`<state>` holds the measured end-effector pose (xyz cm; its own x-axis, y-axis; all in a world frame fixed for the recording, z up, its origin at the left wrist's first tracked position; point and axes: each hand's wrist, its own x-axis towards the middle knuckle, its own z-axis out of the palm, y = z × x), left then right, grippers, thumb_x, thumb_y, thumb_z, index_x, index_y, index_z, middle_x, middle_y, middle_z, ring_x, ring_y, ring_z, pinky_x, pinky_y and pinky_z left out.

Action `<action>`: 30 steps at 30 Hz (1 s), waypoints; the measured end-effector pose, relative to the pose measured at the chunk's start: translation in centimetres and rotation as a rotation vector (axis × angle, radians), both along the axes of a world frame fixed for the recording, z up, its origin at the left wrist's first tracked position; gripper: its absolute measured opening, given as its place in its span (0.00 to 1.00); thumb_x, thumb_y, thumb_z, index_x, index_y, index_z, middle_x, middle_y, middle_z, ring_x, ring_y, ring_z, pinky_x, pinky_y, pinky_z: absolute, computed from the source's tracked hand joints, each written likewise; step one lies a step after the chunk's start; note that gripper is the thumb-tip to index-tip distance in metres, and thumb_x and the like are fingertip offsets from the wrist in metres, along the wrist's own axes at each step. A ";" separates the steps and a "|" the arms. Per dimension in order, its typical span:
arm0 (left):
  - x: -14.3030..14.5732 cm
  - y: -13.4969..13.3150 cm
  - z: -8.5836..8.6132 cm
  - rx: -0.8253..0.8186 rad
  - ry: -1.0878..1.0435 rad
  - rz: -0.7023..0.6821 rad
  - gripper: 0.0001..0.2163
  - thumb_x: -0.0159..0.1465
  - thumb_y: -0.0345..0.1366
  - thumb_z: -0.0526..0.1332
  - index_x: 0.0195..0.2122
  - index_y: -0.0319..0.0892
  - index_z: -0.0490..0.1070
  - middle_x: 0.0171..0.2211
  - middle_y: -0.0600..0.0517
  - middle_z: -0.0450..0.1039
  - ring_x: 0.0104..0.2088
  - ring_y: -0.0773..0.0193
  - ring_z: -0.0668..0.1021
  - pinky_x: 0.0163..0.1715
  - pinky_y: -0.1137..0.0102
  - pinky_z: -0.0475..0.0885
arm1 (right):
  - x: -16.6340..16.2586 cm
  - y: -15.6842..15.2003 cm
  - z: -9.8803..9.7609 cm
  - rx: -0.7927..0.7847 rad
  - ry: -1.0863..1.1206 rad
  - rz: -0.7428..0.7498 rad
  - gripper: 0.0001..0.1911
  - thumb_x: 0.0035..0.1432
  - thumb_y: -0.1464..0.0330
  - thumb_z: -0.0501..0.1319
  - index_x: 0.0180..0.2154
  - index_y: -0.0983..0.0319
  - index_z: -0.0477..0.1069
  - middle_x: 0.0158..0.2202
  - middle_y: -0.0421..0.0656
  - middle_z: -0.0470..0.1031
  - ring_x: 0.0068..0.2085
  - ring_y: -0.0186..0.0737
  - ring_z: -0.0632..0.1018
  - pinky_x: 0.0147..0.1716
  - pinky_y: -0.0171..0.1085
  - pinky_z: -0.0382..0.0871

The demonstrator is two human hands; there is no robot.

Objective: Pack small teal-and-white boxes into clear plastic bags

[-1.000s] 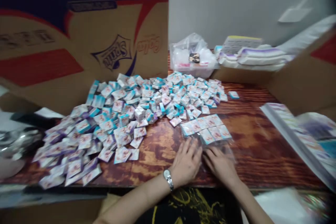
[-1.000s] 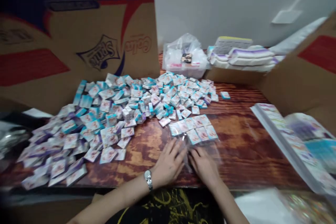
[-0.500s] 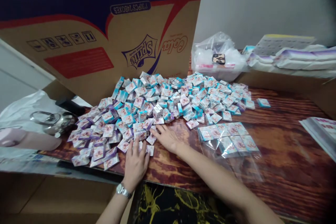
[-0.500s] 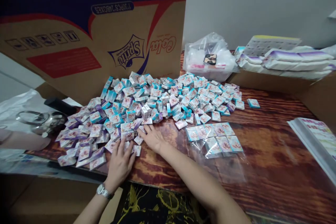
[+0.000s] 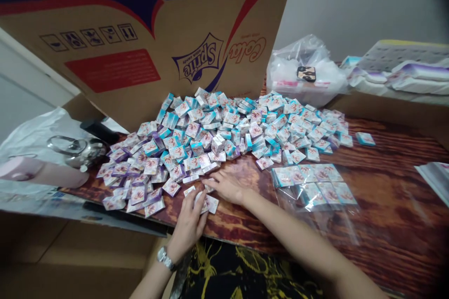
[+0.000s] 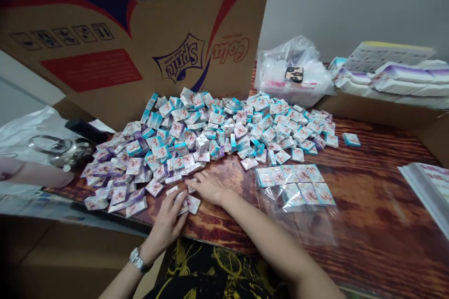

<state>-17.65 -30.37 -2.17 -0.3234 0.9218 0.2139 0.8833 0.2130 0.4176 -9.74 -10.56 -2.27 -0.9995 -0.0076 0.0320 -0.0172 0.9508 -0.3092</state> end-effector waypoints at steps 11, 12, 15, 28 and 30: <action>4.2 4.7 -0.9 0.108 -0.174 0.119 0.35 0.60 0.34 0.59 0.63 0.38 0.38 0.55 0.36 0.59 0.54 0.48 0.66 0.51 0.52 0.65 | 6.5 -2.4 3.4 -0.527 0.191 -0.427 0.21 0.59 0.68 0.55 0.54 0.60 0.57 0.49 0.48 0.65 0.49 0.43 0.69 0.49 0.43 0.65; 4.8 5.4 -1.3 0.104 -0.195 0.117 0.35 0.59 0.30 0.57 0.64 0.38 0.37 0.55 0.35 0.58 0.55 0.48 0.65 0.51 0.51 0.65 | 6.9 -2.9 3.2 -0.506 0.166 -0.460 0.21 0.58 0.69 0.55 0.53 0.60 0.59 0.48 0.48 0.65 0.48 0.43 0.69 0.48 0.44 0.66; 6.5 6.4 -2.0 0.072 -0.274 0.044 0.38 0.56 0.25 0.55 0.64 0.37 0.33 0.58 0.34 0.55 0.58 0.47 0.61 0.55 0.50 0.61 | 8.4 -3.5 1.8 -0.453 0.104 -0.503 0.25 0.55 0.72 0.56 0.55 0.59 0.58 0.49 0.48 0.63 0.49 0.44 0.69 0.48 0.44 0.66; 6.2 4.6 -1.7 0.008 -0.388 -0.175 0.32 0.62 0.28 0.52 0.65 0.42 0.38 0.62 0.40 0.53 0.62 0.56 0.57 0.58 0.56 0.60 | 12.4 -4.5 -2.2 -0.172 0.282 -0.453 0.21 0.61 0.71 0.51 0.57 0.58 0.60 0.55 0.53 0.61 0.54 0.49 0.67 0.48 0.49 0.68; 6.0 4.8 -2.1 0.020 -0.399 -0.158 0.31 0.61 0.28 0.52 0.65 0.42 0.40 0.60 0.40 0.56 0.61 0.55 0.60 0.57 0.55 0.61 | 12.1 -5.0 -2.3 -0.207 0.273 -0.461 0.21 0.62 0.70 0.51 0.57 0.59 0.60 0.55 0.53 0.62 0.55 0.49 0.67 0.49 0.49 0.67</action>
<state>-11.69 -25.52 -4.27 -0.2397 0.9635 0.1192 0.6728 0.0764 0.7359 2.32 -15.53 -4.59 -0.8535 0.4605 0.2438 0.2792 0.7991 -0.5324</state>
